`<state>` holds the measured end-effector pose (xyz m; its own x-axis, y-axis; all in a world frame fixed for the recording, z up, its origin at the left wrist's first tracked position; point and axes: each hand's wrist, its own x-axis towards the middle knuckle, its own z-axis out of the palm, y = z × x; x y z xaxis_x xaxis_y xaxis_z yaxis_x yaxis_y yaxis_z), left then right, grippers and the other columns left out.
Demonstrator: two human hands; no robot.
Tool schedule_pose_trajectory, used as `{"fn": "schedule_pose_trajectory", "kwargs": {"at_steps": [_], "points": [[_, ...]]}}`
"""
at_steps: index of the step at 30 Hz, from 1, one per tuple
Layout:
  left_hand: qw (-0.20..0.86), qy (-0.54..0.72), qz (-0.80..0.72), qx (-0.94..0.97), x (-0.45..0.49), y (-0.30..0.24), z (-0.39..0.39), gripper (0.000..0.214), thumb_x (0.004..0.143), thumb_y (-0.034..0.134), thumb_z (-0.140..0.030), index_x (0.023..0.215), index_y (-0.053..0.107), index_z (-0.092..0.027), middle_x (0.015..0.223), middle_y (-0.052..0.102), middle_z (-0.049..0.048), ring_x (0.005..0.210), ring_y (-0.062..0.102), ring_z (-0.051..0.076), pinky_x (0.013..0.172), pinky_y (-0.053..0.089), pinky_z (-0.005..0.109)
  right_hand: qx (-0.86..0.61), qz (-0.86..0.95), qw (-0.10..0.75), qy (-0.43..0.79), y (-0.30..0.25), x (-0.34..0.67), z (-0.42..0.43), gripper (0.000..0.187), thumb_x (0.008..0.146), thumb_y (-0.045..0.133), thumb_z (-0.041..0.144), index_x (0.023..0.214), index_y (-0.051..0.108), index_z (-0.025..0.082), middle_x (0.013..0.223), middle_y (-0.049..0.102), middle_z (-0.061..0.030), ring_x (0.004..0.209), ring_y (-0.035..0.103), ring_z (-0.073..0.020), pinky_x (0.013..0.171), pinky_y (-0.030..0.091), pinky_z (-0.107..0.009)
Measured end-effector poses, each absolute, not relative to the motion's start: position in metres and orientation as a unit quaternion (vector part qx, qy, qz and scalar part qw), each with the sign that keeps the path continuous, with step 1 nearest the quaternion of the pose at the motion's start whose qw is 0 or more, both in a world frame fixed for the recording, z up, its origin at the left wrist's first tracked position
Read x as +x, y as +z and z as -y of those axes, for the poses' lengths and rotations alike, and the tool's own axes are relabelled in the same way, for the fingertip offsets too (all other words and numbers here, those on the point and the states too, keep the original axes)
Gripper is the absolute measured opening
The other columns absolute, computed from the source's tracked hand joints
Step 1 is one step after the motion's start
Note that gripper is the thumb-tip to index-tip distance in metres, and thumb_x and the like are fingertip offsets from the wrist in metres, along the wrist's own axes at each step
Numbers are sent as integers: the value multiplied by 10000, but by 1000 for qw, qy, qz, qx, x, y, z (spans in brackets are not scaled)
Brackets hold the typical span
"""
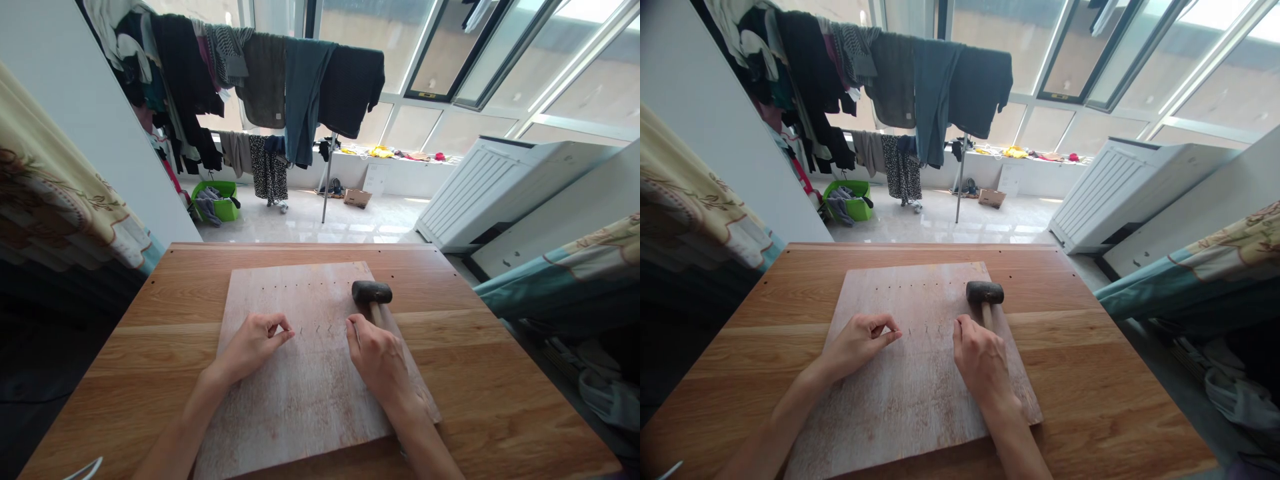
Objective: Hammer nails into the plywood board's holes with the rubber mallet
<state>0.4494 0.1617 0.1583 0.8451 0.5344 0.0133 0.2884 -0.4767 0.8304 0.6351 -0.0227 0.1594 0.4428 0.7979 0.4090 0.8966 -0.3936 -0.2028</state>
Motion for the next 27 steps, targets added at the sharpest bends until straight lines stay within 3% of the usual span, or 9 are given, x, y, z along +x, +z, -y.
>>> {"fn": "schedule_pose_trajectory", "kwargs": {"at_steps": [11, 19, 27], "points": [[476, 154, -263, 825, 448, 146, -158, 266, 867, 619, -380, 743, 741, -178, 537, 413, -64, 535, 358, 101, 545, 268, 236, -823, 515, 204, -125, 161, 635, 22, 476, 1123, 295, 341, 861, 663, 192, 664, 746, -37, 562, 727, -206, 553, 345, -315], [488, 149, -324, 797, 452, 156, -147, 313, 838, 619, -436, 669, 675, -179, 537, 323, -68, 535, 311, 110, 542, 221, 255, -821, 517, 205, -131, 165, 634, 22, 493, 1125, 283, 339, 845, 661, 194, 657, 746, -36, 551, 731, -206, 532, 330, -317], [477, 168, -333, 796, 450, 149, -142, 335, 865, 604, -445, 667, 669, -184, 552, 337, -53, 531, 315, 113, 538, 220, 260, -820, 518, 207, -125, 164, 635, 22, 474, 1123, 294, 337, 858, 659, 192, 664, 744, -36, 553, 724, -199, 540, 333, -311]]}}
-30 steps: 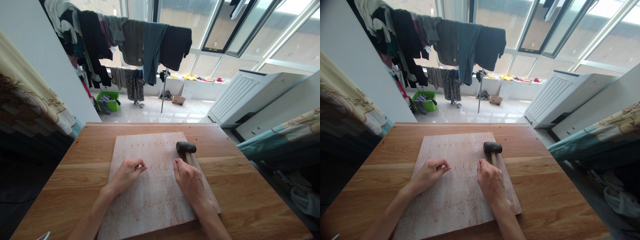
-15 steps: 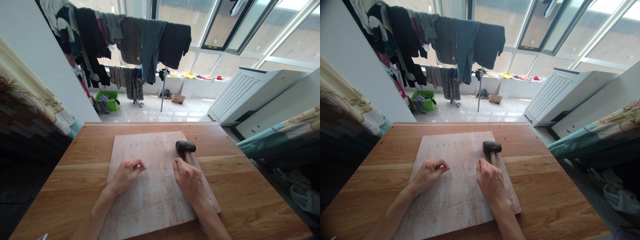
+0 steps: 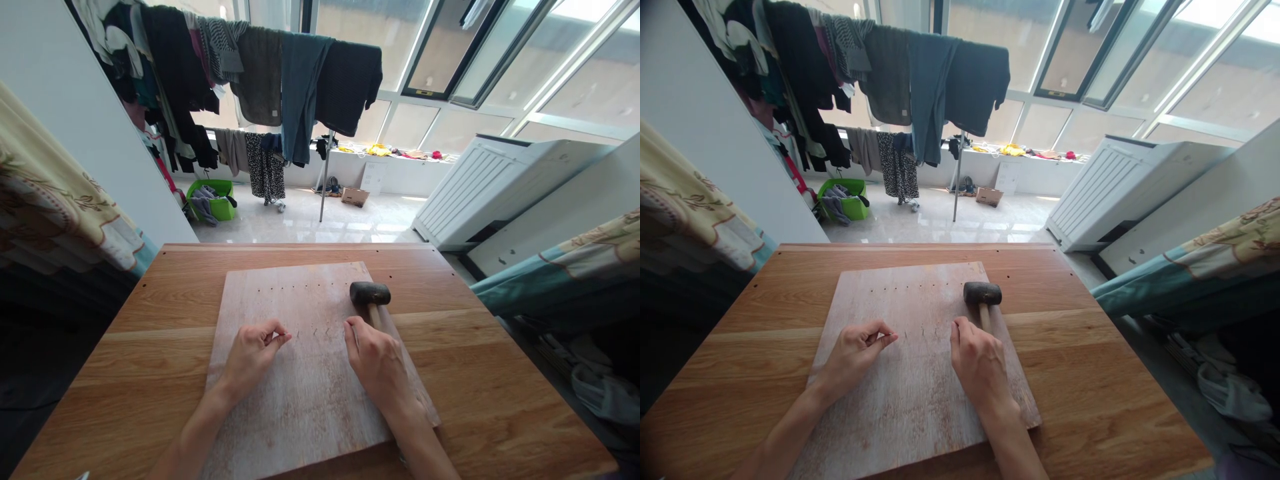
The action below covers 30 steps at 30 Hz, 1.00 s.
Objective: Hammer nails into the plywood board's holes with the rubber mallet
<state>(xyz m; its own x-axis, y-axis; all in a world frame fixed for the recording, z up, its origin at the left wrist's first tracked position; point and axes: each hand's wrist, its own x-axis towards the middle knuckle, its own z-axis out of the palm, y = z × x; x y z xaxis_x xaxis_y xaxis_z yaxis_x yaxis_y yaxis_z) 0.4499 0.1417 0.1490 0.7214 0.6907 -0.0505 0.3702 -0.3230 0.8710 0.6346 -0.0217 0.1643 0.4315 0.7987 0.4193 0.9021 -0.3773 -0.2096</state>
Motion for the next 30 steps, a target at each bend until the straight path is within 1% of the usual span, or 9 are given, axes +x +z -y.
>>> {"fn": "schedule_pose_trajectory", "kwargs": {"at_steps": [9, 13, 15, 18, 19, 22, 25, 28, 30], "points": [[507, 173, -335, 775, 450, 151, -142, 305, 842, 642, -421, 645, 666, -189, 546, 328, -49, 521, 295, 111, 528, 208, 264, -823, 516, 206, -116, 162, 635, 22, 452, 1118, 311, 329, 854, 653, 195, 678, 743, -39, 569, 722, -205, 554, 343, -313], [568, 246, -332, 712, 452, 161, -143, 314, 804, 706, -465, 644, 659, -199, 554, 307, -56, 527, 268, 112, 515, 193, 270, -827, 513, 200, -113, 160, 635, 22, 430, 1113, 333, 319, 867, 664, 195, 673, 741, -35, 574, 724, -207, 560, 342, -314], [575, 274, -339, 692, 455, 164, -143, 312, 797, 730, -472, 657, 661, -201, 560, 285, -63, 529, 249, 111, 511, 187, 270, -829, 512, 196, -112, 160, 635, 22, 430, 1111, 336, 317, 863, 666, 197, 675, 742, -36, 568, 719, -204, 559, 340, -313], [581, 272, -342, 687, 458, 163, -141, 315, 804, 748, -469, 676, 661, -195, 563, 256, -74, 527, 233, 106, 506, 181, 265, -828, 513, 196, -113, 160, 635, 23, 436, 1111, 330, 315, 855, 664, 198, 683, 746, -42, 559, 713, -204, 555, 339, -313], [593, 275, -336, 678, 458, 162, -141, 318, 807, 754, -473, 693, 658, -192, 568, 267, -74, 530, 240, 104, 506, 184, 260, -827, 513, 198, -114, 160, 634, 23, 438, 1110, 327, 315, 855, 663, 197, 683, 747, -44, 557, 713, -206, 555, 340, -314], [652, 300, -316, 621, 458, 160, -141, 354, 813, 773, -489, 727, 603, -191, 581, 318, -77, 529, 247, 92, 492, 180, 237, -825, 515, 204, -115, 161, 634, 22, 437, 1108, 324, 313, 863, 666, 194, 674, 743, -45, 561, 719, -216, 558, 343, -316], [759, 293, -278, 510, 457, 163, -143, 386, 846, 755, -465, 709, 509, -201, 547, 277, -105, 484, 170, 69, 460, 142, 219, -823, 514, 213, -114, 162, 634, 22, 424, 1103, 331, 317, 872, 665, 195, 658, 732, -40, 575, 728, -219, 561, 347, -308], [866, 265, -214, 365, 454, 167, -147, 358, 873, 701, -343, 664, 446, -203, 526, 240, -113, 455, 117, 61, 431, 157, 204, -827, 506, 221, -110, 163, 634, 22, 400, 1094, 346, 331, 864, 646, 200, 621, 704, -32, 550, 710, -218, 549, 328, -303], [905, 259, -188, 280, 451, 168, -151, 297, 848, 661, -249, 648, 448, -198, 517, 253, -106, 441, 120, 61, 410, 180, 195, -831, 499, 226, -101, 164, 634, 23, 382, 1085, 354, 335, 839, 616, 208, 593, 674, -23, 523, 687, -217, 542, 312, -304]]}}
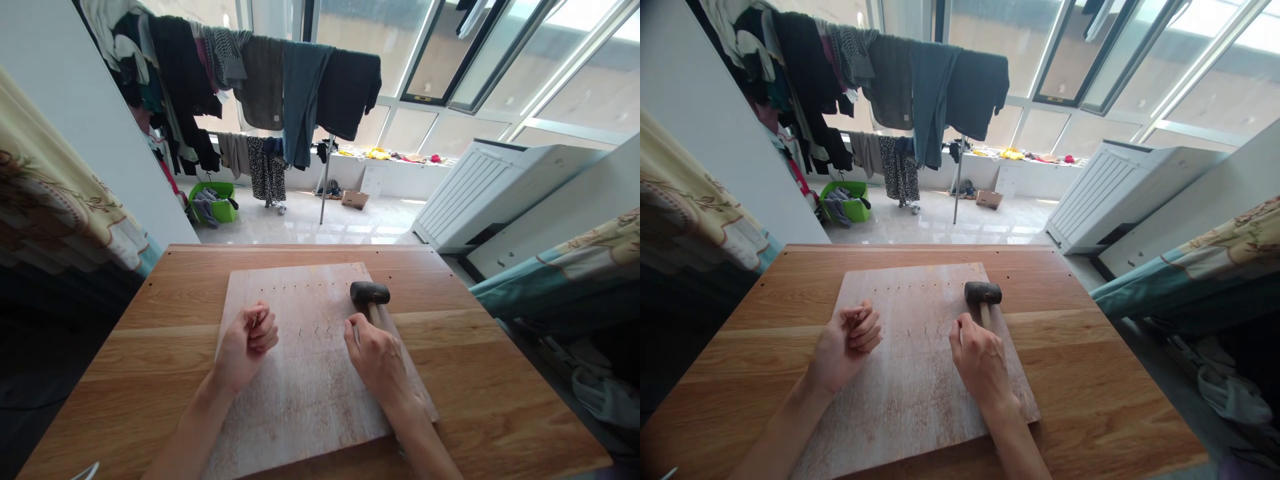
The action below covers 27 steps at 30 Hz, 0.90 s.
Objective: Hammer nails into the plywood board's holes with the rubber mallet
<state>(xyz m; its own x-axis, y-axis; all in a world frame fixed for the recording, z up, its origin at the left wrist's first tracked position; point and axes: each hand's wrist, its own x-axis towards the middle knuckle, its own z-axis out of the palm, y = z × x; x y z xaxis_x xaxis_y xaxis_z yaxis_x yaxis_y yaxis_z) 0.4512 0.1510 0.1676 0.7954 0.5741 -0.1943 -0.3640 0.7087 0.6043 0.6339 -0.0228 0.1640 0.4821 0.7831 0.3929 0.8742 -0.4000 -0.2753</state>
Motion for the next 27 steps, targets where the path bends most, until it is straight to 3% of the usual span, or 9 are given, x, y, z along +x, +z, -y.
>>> {"fn": "schedule_pose_trajectory", "kwargs": {"at_steps": [5, 9, 14, 18, 22, 27], "points": [[923, 260, -225, 174, 449, 169, -157, 176, 810, 554, -125, 640, 529, -159, 546, 362, -63, 410, 284, 55, 366, 243, 164, -835, 486, 251, -60, 166, 632, 23, 313, 1061, 372, 321, 789, 505, 242, 571, 600, 12, 504, 636, -206, 549, 301, -305], [917, 246, -280, 143, 454, 173, -153, 291, 903, 471, -103, 631, 568, -133, 603, 493, 0, 470, 479, 80, 399, 397, 174, -837, 466, 284, -30, 167, 633, 21, 289, 1038, 379, 337, 763, 432, 265, 582, 555, 21, 504, 585, -200, 550, 289, -313], [888, 248, -363, 136, 458, 176, -142, 320, 963, 466, -57, 718, 668, -92, 814, 728, 128, 696, 719, 159, 612, 602, 221, -838, 423, 345, 14, 174, 639, 24, 306, 1032, 356, 381, 761, 436, 266, 601, 513, 31, 549, 550, -184, 581, 365, -304], [895, 245, -349, 128, 459, 176, -135, 333, 902, 425, 60, 883, 740, -45, 1055, 776, 197, 996, 768, 234, 853, 634, 267, -829, 401, 383, 74, 190, 637, 22, 341, 1018, 404, 418, 728, 479, 256, 569, 463, 50, 519, 495, -158, 535, 374, -278], [915, 230, -305, 132, 461, 176, -128, 331, 988, 440, -76, 914, 754, -4, 1105, 763, 242, 1070, 748, 273, 963, 612, 330, -789, 435, 404, 158, 217, 611, 3, 341, 1006, 465, 407, 712, 518, 242, 591, 533, 44, 545, 516, -140, 523, 387, -250], [911, 226, -319, 132, 462, 169, -125, 360, 1039, 458, -222, 929, 754, -50, 932, 779, 155, 869, 749, 203, 827, 616, 279, -725, 506, 399, 241, 235, 564, -33, 213, 979, 525, 237, 804, 647, 222, 742, 711, 10, 667, 620, -146, 625, 446, -247]]}}
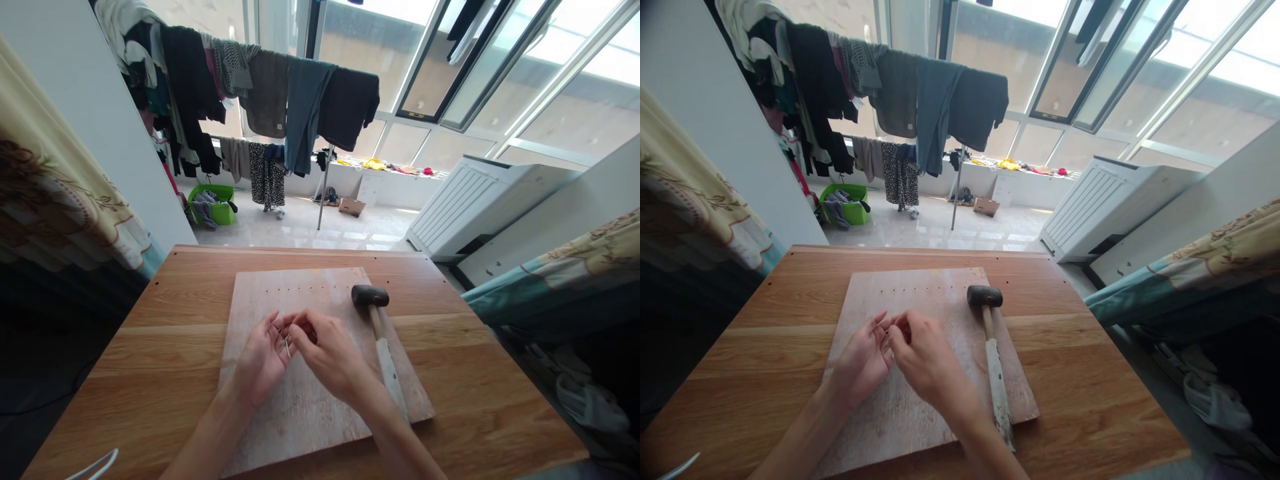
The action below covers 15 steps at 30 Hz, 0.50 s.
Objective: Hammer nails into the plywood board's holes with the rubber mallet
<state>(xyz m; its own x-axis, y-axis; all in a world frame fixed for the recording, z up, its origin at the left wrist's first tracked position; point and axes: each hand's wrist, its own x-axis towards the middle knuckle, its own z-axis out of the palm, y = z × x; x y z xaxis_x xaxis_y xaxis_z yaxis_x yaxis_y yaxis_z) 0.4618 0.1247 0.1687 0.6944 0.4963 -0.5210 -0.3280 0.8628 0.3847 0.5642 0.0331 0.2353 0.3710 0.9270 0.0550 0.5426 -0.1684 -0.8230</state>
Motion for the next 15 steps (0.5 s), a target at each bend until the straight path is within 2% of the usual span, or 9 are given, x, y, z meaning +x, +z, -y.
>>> {"fn": "schedule_pose_trajectory", "kwargs": {"at_steps": [3, 5, 9, 15], "points": [[903, 235, -328, 152, 461, 163, -123, 211, 987, 559, -211, 953, 748, -123, 941, 778, 102, 908, 742, 205, 790, 590, 255, -720, 519, 387, 249, 233, 550, -47, 191, 974, 556, 218, 809, 652, 210, 821, 725, -36, 812, 648, -203, 780, 470, -326], [898, 248, -322, 168, 460, 160, -122, 144, 954, 605, -190, 961, 743, -151, 970, 775, 88, 933, 738, 205, 772, 578, 247, -722, 508, 392, 259, 232, 547, -51, 153, 985, 545, 216, 901, 672, 205, 874, 738, -57, 885, 666, -228, 845, 482, -364], [905, 263, -289, 167, 459, 161, -122, 173, 965, 582, -200, 1006, 734, -129, 1004, 765, 108, 973, 728, 216, 800, 586, 264, -710, 474, 424, 302, 233, 548, -55, 223, 1018, 504, 237, 1187, 648, 217, 972, 787, -52, 944, 722, -209, 879, 537, -347], [900, 287, -318, 85, 461, 168, -123, 218, 1002, 522, -144, 952, 732, -122, 886, 763, 66, 781, 723, 145, 723, 603, 234, -654, 446, 496, 357, 236, 550, -50, 364, 1033, 496, 427, 1319, 592, 225, 1318, 725, -115, 1217, 677, -229, 1083, 489, -426]]}}
